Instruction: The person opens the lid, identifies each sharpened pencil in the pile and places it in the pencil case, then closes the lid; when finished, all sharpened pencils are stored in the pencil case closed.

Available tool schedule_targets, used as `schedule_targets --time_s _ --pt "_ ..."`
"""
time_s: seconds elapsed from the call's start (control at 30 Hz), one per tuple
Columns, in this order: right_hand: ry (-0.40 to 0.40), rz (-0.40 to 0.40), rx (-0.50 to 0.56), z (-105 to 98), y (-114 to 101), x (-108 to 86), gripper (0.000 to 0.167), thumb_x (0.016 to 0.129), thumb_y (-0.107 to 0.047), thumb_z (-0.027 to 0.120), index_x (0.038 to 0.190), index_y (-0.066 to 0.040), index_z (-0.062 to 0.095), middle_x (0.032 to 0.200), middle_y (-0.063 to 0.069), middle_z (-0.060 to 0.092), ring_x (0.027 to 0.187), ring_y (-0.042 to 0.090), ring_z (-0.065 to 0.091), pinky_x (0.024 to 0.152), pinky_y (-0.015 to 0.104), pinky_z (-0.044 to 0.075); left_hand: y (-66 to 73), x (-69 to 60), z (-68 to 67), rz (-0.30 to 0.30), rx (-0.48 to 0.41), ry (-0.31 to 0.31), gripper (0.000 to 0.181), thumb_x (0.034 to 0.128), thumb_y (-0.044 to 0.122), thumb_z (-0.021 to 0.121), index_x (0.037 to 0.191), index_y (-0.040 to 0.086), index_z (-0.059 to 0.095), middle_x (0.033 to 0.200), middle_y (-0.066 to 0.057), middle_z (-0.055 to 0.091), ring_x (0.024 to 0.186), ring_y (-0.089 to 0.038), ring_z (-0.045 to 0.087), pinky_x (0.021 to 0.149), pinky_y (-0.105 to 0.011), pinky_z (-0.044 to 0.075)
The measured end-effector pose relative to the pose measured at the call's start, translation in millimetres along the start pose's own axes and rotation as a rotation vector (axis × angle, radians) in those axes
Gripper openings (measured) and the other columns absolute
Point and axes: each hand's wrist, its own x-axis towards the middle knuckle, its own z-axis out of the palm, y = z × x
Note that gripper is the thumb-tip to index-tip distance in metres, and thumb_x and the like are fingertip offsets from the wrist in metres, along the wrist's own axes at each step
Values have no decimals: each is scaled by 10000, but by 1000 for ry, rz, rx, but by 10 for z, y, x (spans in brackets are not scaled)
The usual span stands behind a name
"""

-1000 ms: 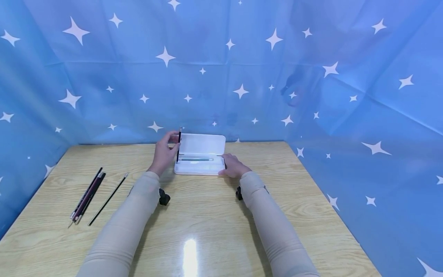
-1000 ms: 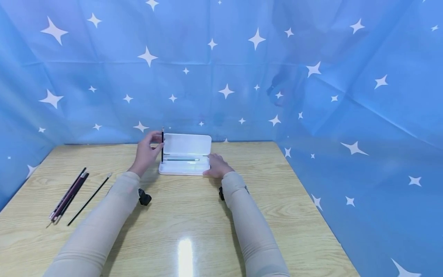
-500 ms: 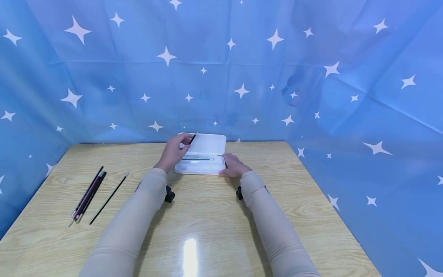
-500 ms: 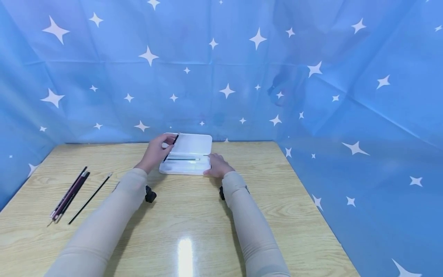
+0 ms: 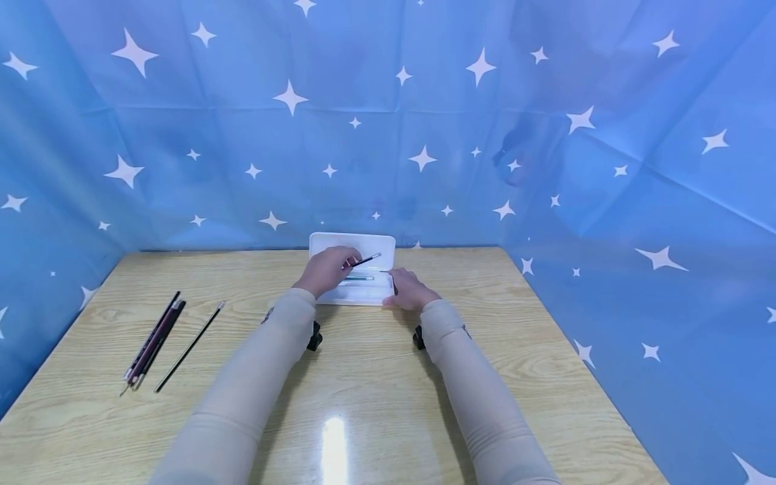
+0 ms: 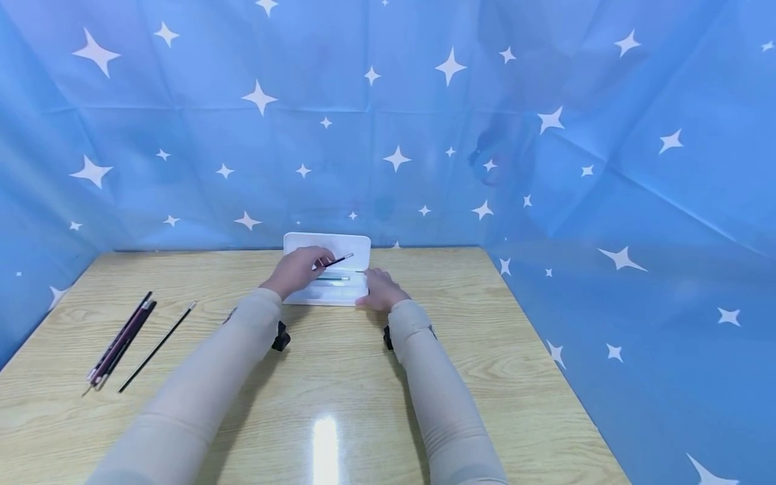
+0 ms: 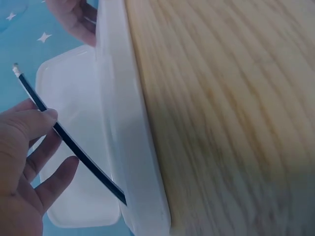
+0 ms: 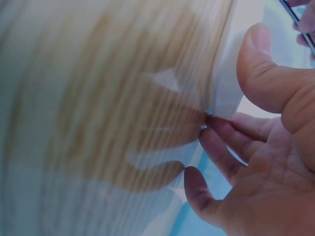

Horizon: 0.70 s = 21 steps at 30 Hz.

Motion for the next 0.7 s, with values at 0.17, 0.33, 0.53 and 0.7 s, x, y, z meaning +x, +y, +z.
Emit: schedule_targets --time_s 0.17,0.33,0.53,0.7 --pt "-5 -24 18 -4 -36 10 790 973 -298 707 1585 -45 276 1564 162 366 1413 317 343 1182 454 299 1 7 28 -3 67 -15 213 956 80 710 1150 158 752 1047 -10 736 963 -188 666 874 -404 544" --pt "-2 -49 51 -13 -52 15 761 965 -273 719 1567 -46 312 1525 161 405 1384 322 371 1168 467 319 -12 -13 15 -18 87 -45 225 952 87 718 1161 166 748 1093 -9 731 1027 -196 660 925 -404 534" --pt "1 -47 51 -4 -33 2 757 962 -281 723 1560 -49 321 1510 160 411 1362 318 376 1161 470 324 -17 -75 -44 -16 27 -67 312 934 77 741 1238 136 708 1187 -25 699 1132 -218 625 1009 -423 499" --pt "9 -52 57 3 -2 -16 721 958 -259 726 1534 -36 352 1459 162 442 1322 320 398 1144 477 340 -117 -158 -104 -3 -84 -60 315 952 49 707 1263 99 686 1222 -59 683 1145 -237 610 1018 -425 490"
